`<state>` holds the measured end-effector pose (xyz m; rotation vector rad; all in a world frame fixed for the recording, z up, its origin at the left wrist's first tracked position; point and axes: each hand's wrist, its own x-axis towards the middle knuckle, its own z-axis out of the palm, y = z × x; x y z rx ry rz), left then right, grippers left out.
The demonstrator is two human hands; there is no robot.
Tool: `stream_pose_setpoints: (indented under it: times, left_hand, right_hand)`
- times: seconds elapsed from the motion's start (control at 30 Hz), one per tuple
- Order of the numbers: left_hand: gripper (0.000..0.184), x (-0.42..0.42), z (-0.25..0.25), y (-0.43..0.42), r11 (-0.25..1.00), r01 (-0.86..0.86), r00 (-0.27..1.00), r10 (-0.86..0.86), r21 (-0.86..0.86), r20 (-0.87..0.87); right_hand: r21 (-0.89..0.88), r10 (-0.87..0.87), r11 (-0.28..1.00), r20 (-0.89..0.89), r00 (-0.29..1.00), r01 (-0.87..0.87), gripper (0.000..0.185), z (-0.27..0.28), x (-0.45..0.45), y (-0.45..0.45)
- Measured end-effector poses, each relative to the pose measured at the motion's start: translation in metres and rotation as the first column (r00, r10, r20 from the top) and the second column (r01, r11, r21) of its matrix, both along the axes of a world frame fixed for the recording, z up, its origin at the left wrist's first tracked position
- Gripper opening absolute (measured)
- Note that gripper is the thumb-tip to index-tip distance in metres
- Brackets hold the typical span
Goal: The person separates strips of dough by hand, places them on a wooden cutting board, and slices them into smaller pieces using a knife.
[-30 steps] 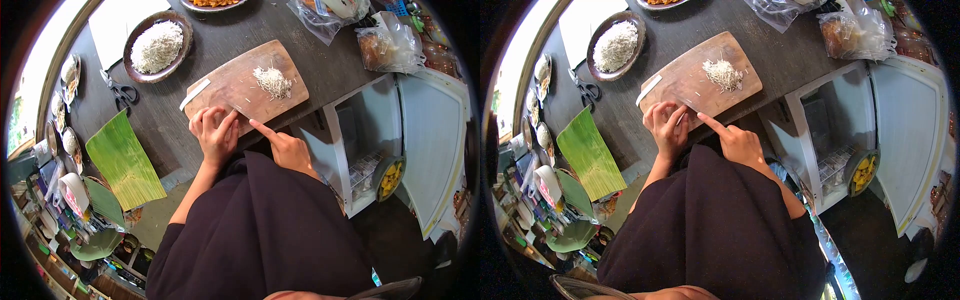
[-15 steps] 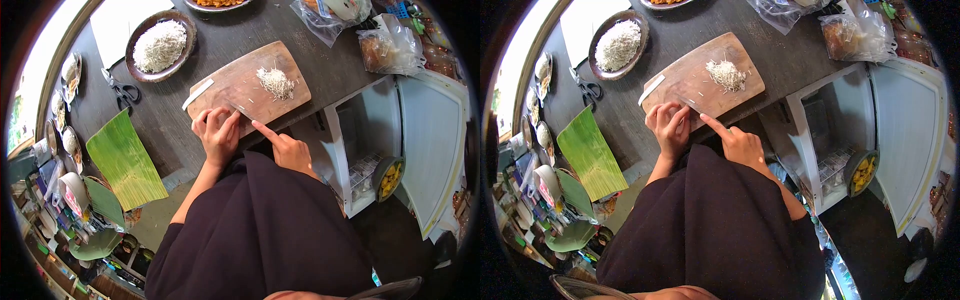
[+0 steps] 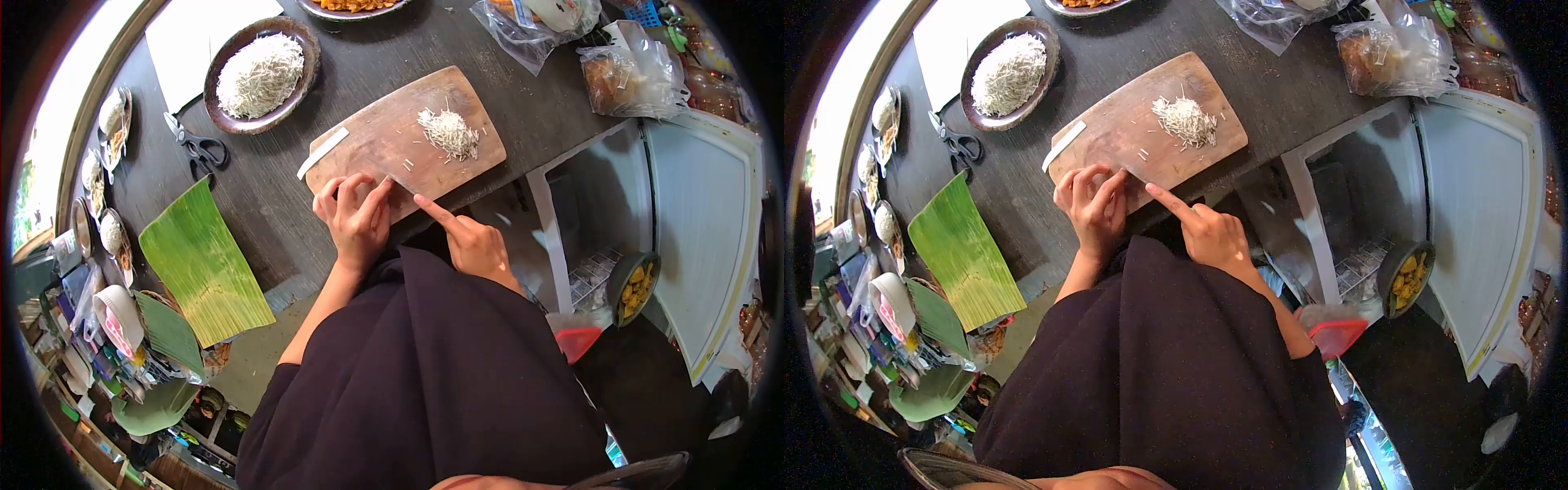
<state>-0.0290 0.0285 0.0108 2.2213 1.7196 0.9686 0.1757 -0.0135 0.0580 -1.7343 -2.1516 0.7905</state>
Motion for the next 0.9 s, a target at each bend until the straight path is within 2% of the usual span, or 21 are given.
stream_pose_setpoints:
  times: [0.47,0.9]
  left_hand:
    - [0.027,0.000,-0.003,0.001,1.000,-0.007,1.000,0.006,0.019,0.023]
    - [0.029,0.001,-0.001,0.001,1.000,-0.002,0.999,0.001,0.017,0.043]
  right_hand:
    - [-0.057,-0.008,0.998,0.002,1.000,0.008,0.078,0.012,-0.001,0.001]
    - [0.063,-0.013,0.998,0.021,1.000,0.012,0.079,-0.015,-0.009,0.002]
